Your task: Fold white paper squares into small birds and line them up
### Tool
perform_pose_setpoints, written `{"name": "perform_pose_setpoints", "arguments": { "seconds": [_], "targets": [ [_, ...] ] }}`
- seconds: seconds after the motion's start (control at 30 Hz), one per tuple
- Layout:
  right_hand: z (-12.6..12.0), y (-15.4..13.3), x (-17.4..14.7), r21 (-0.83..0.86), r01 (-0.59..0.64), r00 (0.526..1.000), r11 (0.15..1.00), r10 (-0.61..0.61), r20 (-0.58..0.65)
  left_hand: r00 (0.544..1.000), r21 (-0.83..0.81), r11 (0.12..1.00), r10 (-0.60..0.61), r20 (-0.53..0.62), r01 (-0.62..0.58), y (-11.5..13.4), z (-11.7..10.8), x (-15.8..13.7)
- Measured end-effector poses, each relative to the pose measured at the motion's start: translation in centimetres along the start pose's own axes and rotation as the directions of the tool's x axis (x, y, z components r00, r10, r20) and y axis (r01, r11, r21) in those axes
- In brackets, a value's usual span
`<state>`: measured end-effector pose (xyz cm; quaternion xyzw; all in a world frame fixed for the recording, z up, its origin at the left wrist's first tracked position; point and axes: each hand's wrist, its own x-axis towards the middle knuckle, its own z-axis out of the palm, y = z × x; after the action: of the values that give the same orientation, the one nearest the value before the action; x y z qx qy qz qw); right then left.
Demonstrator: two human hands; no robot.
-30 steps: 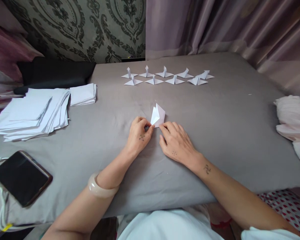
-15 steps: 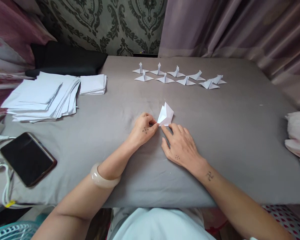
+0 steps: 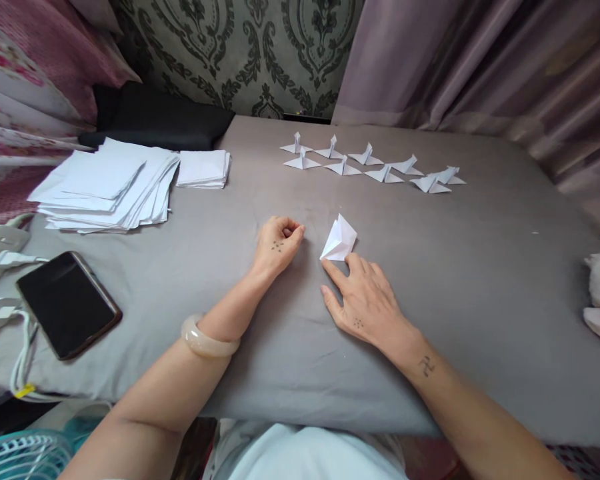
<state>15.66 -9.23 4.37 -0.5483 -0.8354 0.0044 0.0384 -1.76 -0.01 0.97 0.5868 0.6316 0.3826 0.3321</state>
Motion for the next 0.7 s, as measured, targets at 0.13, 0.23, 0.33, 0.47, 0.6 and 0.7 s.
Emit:
{"name": "perform_pose_setpoints", "arguments": {
  "seconds": [0.13, 0.23, 0.33, 0.47, 0.6, 0.7],
  "targets": [
    [0.1, -0.4, 0.1, -0.007, -0.008, 1.000, 1.000, 0.008, -0.001, 1.000, 0.002, 1.000, -0.010, 0.005, 0.010, 0.2, 0.2, 0.1],
    [0.4, -0.6, 0.1, -0.018, -0.022, 1.000, 1.000, 0.021, -0.023, 1.000, 0.024, 1.000, 0.014, 0.012, -0.014, 0.3, 0.1, 0.1],
    [0.5, -0.4, 0.0, -0.018, -0.010, 0.999, 1.000, 0.010, -0.046, 0.998, 0.051, 0.997, 0.055, 0.027, -0.057, 0.5, 0.0, -0.1],
    [0.2, 0.7, -0.3, 0.006, 0.037, 0.998, 0.999, -0.036, -0.049, 0.988, 0.104, 0.984, 0.142, 0.064, -0.148, 0.5, 0.0, -0.4],
    [-0.2, 2.1, -0.6, 0.073, 0.047, 0.999, 0.996, -0.045, -0.028, 0.964, 0.133, 0.957, 0.244, 0.110, -0.258, 0.2, 0.3, -0.6],
    [0.2, 3.1, -0.8, 0.178, 0.062, 0.997, 0.982, -0.053, -0.052, 0.932, 0.133, 0.928, 0.329, 0.150, -0.349, 0.0, 0.5, -0.8]
  ]
}}
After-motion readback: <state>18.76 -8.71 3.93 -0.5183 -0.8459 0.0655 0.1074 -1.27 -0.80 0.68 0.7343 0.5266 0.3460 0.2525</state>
